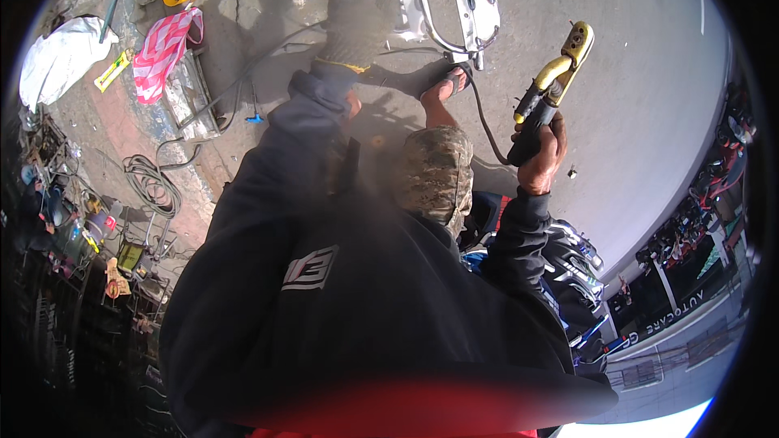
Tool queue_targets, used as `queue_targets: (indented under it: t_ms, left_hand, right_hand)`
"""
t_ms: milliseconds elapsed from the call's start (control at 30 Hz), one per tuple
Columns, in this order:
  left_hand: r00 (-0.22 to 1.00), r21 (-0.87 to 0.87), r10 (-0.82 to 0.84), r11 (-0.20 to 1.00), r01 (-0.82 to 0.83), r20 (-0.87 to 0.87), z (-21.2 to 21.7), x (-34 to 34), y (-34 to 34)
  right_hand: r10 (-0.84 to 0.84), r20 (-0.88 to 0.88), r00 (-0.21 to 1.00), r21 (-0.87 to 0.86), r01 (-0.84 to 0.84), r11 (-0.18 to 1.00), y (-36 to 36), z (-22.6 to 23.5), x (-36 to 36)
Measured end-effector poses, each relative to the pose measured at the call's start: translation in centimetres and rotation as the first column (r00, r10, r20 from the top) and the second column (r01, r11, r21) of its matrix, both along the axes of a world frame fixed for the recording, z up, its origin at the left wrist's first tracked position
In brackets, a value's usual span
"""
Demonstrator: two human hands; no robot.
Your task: The person welds a metal frame using a handheld welding torch, moving along seams and joints while wearing gloves. The person repositions the frame and continues welding different sections.
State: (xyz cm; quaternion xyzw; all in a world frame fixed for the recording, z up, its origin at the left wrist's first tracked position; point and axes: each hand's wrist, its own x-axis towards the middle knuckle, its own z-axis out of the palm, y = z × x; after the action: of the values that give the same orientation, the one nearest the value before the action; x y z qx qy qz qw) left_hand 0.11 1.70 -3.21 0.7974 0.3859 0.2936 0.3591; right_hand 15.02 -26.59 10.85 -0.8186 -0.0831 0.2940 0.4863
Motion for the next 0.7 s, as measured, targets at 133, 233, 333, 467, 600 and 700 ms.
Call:
queue_targets:
  t_ms: [133,233,333,467,600,700]
  left_hand:
    - [0.999,-0.021,-0.033,0.999,0.032,-0.038,1.0,0.4,0.8]
    - [0.989,-0.166,-0.051,0.983,0.074,0.137,2.6,0.8,0.2]
    - [0.990,-0.416,-0.074,0.902,0.118,0.122,4.0,0.9,0.0]
    - [0.962,-0.056,-0.256,0.966,0.252,-0.091,4.0,0.2,1.3]
    - [0.883,0.266,-0.278,0.881,0.392,-0.378,2.8,0.0,2.1]
    - [0.902,0.197,-0.299,0.908,0.369,-0.312,2.7,-0.1,2.3]
  right_hand:
    - [-0.152,-0.018,0.988,0.048,0.153,0.987,-2.1,1.4,-2.2]
    - [-0.185,0.046,0.982,-0.153,0.190,0.970,-3.8,1.4,-3.4]
    - [-0.251,0.030,0.967,-0.253,0.250,0.934,-6.5,-0.2,-5.6]
    - [-0.296,0.011,0.955,-0.328,0.283,0.901,-10.1,-3.4,-9.1]
    - [-0.216,0.087,0.973,-0.422,0.232,0.876,-11.5,-5.1,-11.9]
    - [-0.306,0.072,0.949,-0.423,0.307,0.852,-11.5,-6.1,-12.6]
